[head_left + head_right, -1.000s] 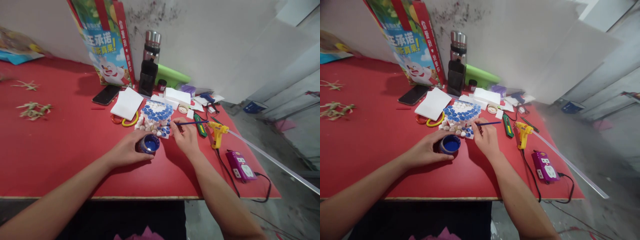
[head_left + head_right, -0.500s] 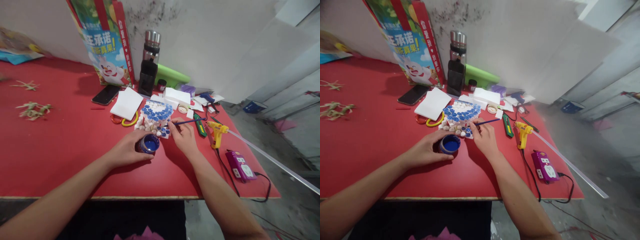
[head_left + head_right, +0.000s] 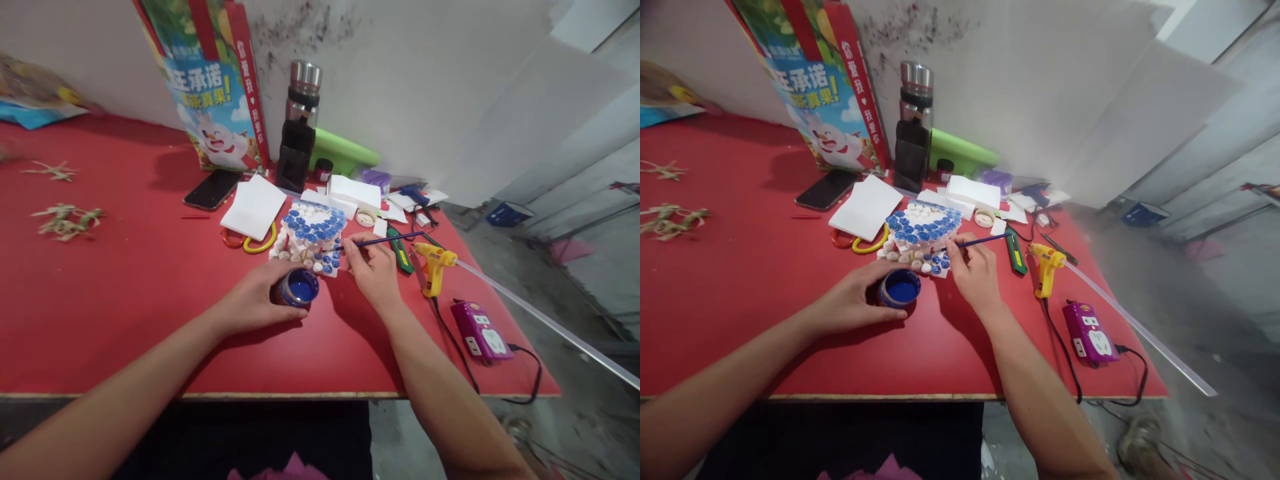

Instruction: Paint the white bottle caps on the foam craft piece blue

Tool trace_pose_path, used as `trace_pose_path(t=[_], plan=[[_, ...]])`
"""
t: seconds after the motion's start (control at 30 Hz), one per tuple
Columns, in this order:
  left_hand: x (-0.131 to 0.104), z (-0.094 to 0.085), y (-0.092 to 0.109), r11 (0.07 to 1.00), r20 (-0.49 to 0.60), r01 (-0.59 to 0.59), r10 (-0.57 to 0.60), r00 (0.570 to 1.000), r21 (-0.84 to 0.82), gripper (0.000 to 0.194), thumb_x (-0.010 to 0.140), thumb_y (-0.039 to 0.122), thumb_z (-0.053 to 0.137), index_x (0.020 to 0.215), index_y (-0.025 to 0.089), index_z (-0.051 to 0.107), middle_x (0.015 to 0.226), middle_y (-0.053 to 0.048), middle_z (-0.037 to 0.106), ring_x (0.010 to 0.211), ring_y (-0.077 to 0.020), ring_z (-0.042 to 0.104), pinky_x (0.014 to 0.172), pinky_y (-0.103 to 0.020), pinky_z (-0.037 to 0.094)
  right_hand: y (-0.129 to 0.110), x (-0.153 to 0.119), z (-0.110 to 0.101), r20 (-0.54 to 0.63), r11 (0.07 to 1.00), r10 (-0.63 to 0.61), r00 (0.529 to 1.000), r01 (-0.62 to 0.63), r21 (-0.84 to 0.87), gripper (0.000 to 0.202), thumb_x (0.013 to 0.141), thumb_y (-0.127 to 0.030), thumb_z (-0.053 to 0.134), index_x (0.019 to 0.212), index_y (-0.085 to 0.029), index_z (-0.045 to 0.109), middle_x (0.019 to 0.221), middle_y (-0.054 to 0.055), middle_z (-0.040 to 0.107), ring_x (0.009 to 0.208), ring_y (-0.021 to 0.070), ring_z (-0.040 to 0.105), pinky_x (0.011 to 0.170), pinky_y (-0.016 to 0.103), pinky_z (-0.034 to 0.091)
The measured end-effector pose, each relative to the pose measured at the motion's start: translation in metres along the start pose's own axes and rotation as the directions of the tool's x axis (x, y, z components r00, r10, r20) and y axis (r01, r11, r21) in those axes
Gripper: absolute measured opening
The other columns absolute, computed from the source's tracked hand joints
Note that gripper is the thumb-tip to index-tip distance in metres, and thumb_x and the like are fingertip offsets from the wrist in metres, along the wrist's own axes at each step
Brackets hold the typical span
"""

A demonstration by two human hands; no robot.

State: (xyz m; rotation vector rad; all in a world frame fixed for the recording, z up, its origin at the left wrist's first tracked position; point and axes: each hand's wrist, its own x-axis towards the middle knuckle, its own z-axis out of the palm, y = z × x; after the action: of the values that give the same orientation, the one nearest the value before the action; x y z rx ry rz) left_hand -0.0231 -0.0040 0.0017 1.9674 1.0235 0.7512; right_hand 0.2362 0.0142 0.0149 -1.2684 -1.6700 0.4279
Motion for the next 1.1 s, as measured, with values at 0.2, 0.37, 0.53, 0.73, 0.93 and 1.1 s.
trace_pose_path(t=[0.2,0.37,0.53,0.73,0.93,1.1], plan=[[-0.0004,0.0006,-0.0021,1.000,-0.005,0.000,0.001,1.000,0.011,0.071,0.078,0.048,0.095,0.141,0.026,0.071,0.143,-0.012,0.076,0.133,-0.0389,0.070,0.116,-0.054,0.054,-0.0020,-0.0017,0.0000,0.037,0.998,-0.030,0.999,0.032,-0.049,0.028,0.106,-0.046,0.060,0.089,-0.025,0.065,0.070,0.002,0.070,0.059,0.0190,0.064,0.060,0.033,0.049],[0.0003,0.0001,-0.0012,1.000,-0.003,0.006,-0.006,1.000,0.006,0.071,0.078,0.047,0.095,0.141,0.025,0.072,0.142,-0.012,0.077,0.132,-0.0383,0.070,0.116,-0.053,0.054,-0.0031,-0.0025,0.0005,-0.010,0.997,-0.029,1.000,0.028,-0.067,0.029,0.107,-0.046,0.059,0.089,-0.024,0.065,0.071,0.002,0.070,0.058,0.0179,0.062,0.061,0.032,0.048],[0.0005,-0.0008,0.0008,1.000,0.004,0.008,-0.008,1.000,0.007,0.071,0.077,0.049,0.095,0.140,0.026,0.072,0.143,-0.012,0.077,0.133,-0.0399,0.069,0.117,-0.054,0.054,-0.0042,-0.0024,0.0017,0.010,0.997,-0.028,1.000,0.028,-0.068,0.029,0.106,-0.044,0.059,0.086,-0.024,0.064,0.070,0.002,0.070,0.057,0.0177,0.064,0.061,0.032,0.048],[0.0005,-0.0001,-0.0001,1.000,0.000,-0.002,0.002,1.000,-0.001,0.070,0.078,0.048,0.095,0.140,0.026,0.072,0.142,-0.011,0.077,0.132,-0.0389,0.070,0.116,-0.053,0.054,-0.0040,-0.0031,0.0013,-0.029,0.997,-0.022,0.999,0.020,-0.077,0.030,0.106,-0.046,0.060,0.086,-0.025,0.065,0.067,0.000,0.069,0.055,0.0171,0.061,0.061,0.032,0.048],[0.0014,0.0005,-0.0028,1.000,0.000,-0.029,0.029,1.000,0.005,0.071,0.078,0.048,0.096,0.140,0.025,0.072,0.142,-0.011,0.077,0.132,-0.0380,0.070,0.115,-0.052,0.054,-0.0042,-0.0033,0.0033,-0.002,0.999,-0.008,1.000,0.008,-0.052,0.028,0.106,-0.043,0.061,0.084,-0.025,0.063,0.063,-0.001,0.066,0.055,0.0181,0.063,0.060,0.032,0.049],[0.0005,0.0000,-0.0027,1.000,-0.001,-0.019,0.019,1.000,0.003,0.071,0.079,0.049,0.095,0.141,0.024,0.072,0.142,-0.012,0.077,0.132,-0.0387,0.070,0.116,-0.054,0.054,-0.0072,-0.0053,0.0048,0.002,1.000,0.026,1.000,-0.026,0.016,0.031,0.105,-0.049,0.062,0.085,-0.025,0.063,0.066,0.001,0.069,0.054,0.0171,0.064,0.057,0.031,0.050]])
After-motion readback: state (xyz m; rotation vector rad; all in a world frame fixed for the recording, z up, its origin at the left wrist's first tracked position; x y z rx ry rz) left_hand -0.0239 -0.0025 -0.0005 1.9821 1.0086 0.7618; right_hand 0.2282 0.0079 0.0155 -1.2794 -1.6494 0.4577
